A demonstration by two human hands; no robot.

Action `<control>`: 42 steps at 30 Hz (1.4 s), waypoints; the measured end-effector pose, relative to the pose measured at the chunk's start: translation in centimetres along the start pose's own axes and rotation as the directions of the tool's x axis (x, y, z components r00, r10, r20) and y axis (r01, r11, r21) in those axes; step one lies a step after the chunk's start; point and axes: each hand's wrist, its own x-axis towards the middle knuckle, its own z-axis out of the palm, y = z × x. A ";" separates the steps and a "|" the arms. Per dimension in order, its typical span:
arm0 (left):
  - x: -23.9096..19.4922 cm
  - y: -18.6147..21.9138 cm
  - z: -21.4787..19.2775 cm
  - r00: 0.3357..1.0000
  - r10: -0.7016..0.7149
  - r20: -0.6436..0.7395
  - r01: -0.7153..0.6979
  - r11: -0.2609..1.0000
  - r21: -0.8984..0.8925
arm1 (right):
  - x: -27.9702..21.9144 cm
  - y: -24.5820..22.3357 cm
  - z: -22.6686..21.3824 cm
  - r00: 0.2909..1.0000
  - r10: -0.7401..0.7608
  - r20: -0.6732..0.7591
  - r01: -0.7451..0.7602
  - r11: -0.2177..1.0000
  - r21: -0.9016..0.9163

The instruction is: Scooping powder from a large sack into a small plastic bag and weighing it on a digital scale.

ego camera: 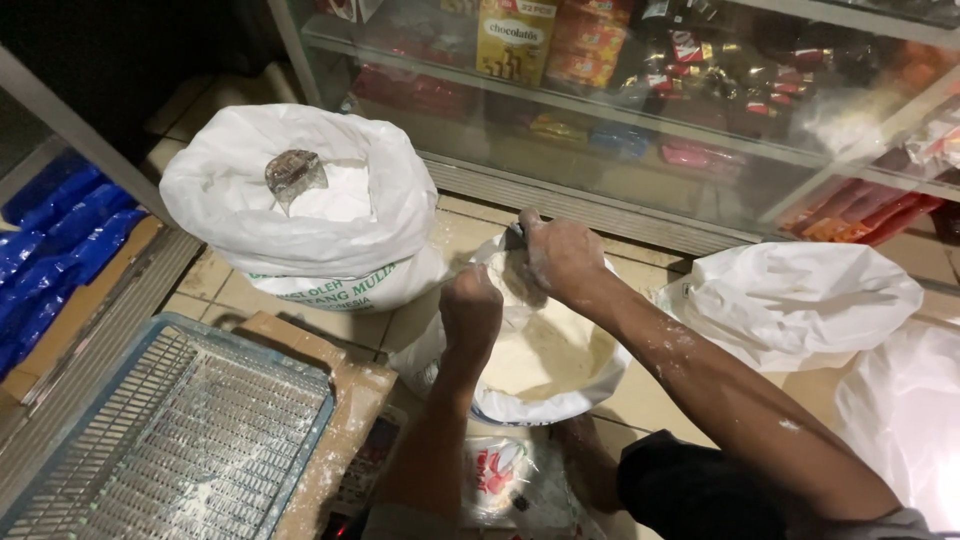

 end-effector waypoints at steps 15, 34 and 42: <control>-0.3 -0.6 0.6 0.985 0.043 -0.164 -0.053 0.997 -0.058 | -3.1 0.9 -1.6 0.985 -0.084 -0.152 0.085 0.996 0.001; -1.2 -0.9 1.0 0.975 -0.175 0.134 0.215 0.883 -0.418 | -0.8 10.2 11.3 0.985 0.067 0.156 -0.062 0.997 -0.040; -0.4 -0.5 0.3 0.881 -0.332 0.337 0.464 0.746 -0.478 | -1.3 8.5 5.4 0.983 0.181 -0.026 -0.157 0.910 0.385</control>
